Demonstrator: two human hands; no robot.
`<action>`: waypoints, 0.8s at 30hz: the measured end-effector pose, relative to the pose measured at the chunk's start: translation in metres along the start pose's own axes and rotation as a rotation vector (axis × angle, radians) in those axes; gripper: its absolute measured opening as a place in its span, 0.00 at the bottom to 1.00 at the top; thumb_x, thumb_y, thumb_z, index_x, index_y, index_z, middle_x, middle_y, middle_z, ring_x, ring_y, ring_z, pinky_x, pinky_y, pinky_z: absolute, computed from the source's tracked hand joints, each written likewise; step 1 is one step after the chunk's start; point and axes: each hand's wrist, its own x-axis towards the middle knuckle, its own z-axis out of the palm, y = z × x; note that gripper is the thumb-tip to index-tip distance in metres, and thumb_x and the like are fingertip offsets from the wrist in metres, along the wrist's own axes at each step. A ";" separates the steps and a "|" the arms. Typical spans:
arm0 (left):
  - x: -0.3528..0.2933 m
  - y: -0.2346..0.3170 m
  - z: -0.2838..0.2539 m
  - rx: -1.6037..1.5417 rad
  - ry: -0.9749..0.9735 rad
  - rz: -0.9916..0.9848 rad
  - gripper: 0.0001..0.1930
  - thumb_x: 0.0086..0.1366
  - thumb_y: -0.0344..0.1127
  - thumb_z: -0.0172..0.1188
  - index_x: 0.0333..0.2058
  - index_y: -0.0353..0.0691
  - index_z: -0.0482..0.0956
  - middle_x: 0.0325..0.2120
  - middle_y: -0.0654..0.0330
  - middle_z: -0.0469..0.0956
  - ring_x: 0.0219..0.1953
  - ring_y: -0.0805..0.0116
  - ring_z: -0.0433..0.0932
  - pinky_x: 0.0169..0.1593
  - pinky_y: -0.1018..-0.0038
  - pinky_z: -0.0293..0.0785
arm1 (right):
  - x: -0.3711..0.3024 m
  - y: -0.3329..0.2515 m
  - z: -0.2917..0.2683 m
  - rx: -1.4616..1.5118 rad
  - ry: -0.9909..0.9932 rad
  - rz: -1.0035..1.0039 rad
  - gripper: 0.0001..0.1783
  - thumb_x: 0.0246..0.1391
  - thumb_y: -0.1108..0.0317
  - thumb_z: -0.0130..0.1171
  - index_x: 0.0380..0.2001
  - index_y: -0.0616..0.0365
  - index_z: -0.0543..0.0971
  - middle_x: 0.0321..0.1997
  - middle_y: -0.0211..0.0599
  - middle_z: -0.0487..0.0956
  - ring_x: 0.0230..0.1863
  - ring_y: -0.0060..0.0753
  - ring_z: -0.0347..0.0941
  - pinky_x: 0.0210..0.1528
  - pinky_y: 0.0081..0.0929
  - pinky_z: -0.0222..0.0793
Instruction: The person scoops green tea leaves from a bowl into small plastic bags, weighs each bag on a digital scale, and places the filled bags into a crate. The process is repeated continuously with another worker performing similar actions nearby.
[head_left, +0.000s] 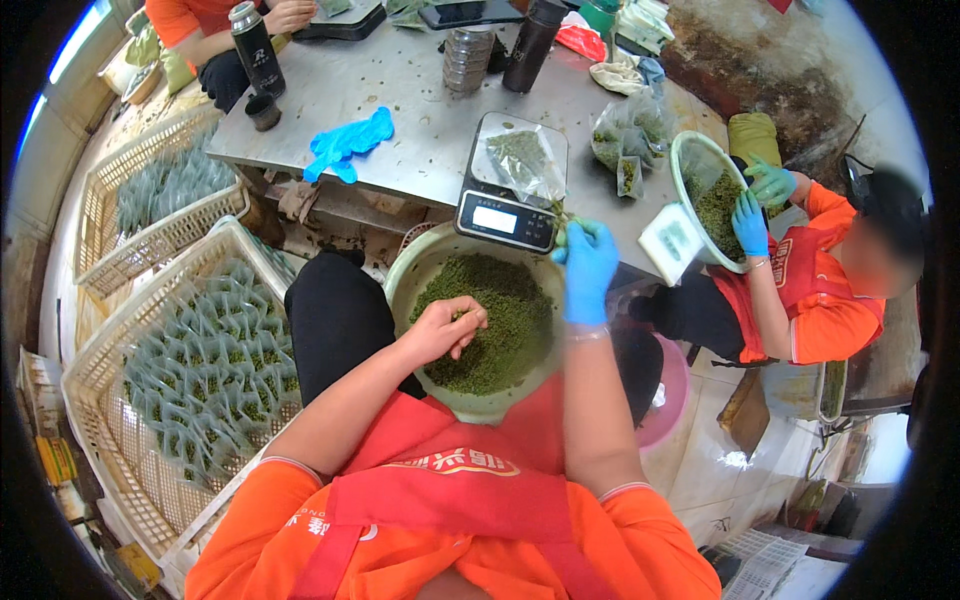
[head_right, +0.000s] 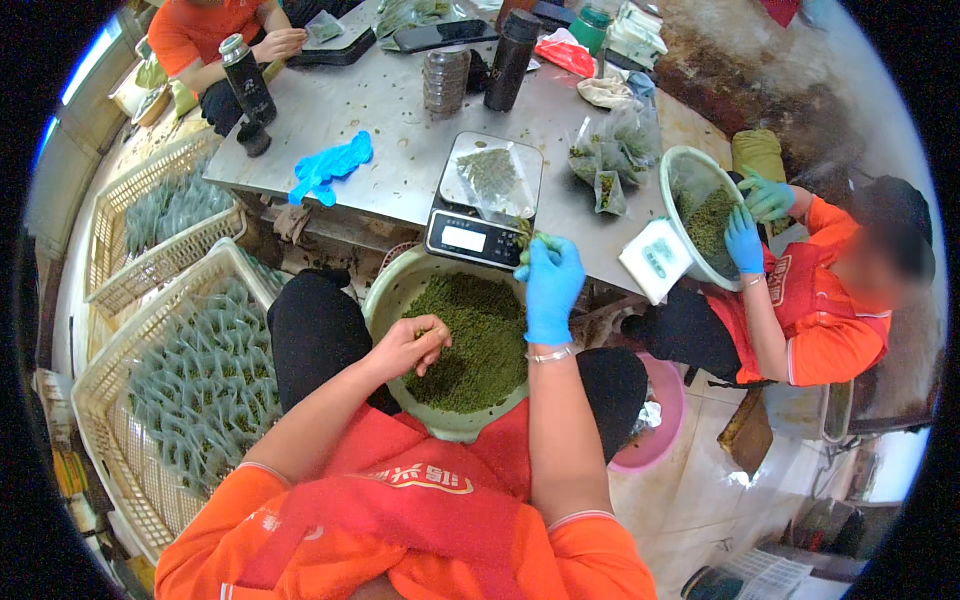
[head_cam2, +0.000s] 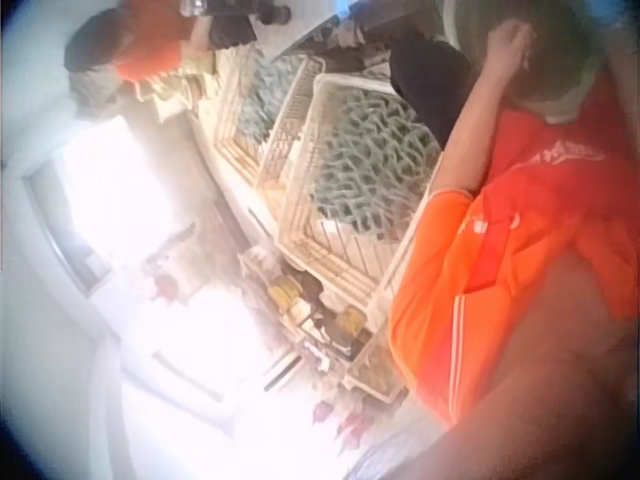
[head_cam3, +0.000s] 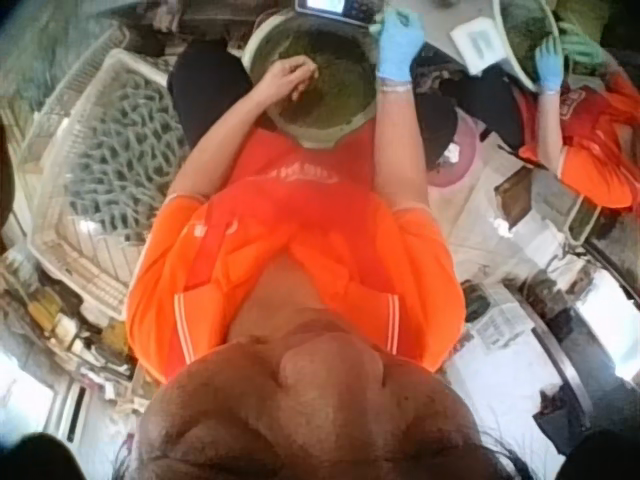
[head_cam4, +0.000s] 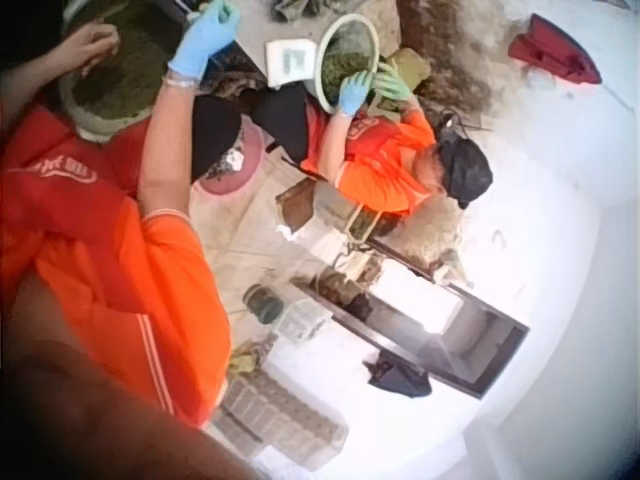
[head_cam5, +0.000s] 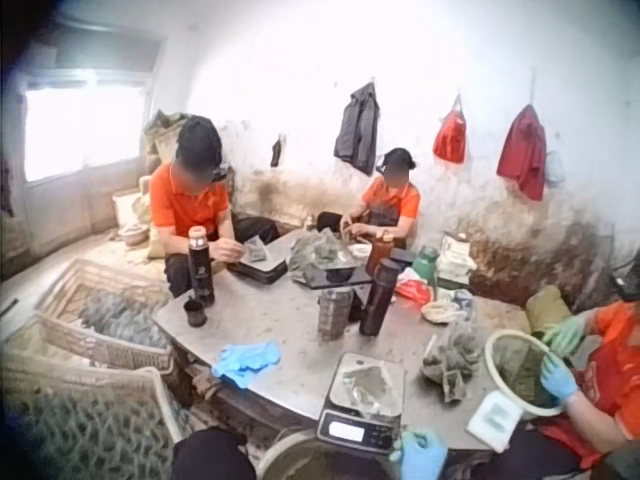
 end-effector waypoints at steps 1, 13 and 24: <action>0.001 -0.003 0.000 0.016 -0.027 -0.016 0.15 0.69 0.42 0.44 0.31 0.36 0.71 0.13 0.68 0.66 0.12 0.81 0.65 0.19 0.82 0.63 | 0.006 0.003 0.011 -0.030 0.020 0.015 0.06 0.53 0.73 0.55 0.33 0.64 0.73 0.22 0.36 0.74 0.15 0.20 0.67 0.16 0.17 0.64; 0.007 -0.016 -0.003 -0.164 0.021 -0.037 0.20 0.70 0.48 0.39 0.33 0.36 0.70 0.12 0.66 0.66 0.11 0.77 0.65 0.21 0.82 0.65 | -0.042 -0.011 0.009 -0.251 -0.104 -0.069 0.19 0.51 0.67 0.57 0.48 0.55 0.74 0.23 0.32 0.74 0.22 0.16 0.67 0.25 0.21 0.66; 0.000 -0.016 0.003 -0.096 0.036 -0.056 0.27 0.69 0.53 0.36 0.27 0.33 0.71 0.13 0.60 0.72 0.11 0.73 0.71 0.18 0.79 0.68 | -0.101 0.021 0.002 -0.778 -0.639 -0.356 0.12 0.46 0.70 0.61 0.37 0.56 0.78 0.27 0.33 0.72 0.27 0.23 0.70 0.30 0.21 0.66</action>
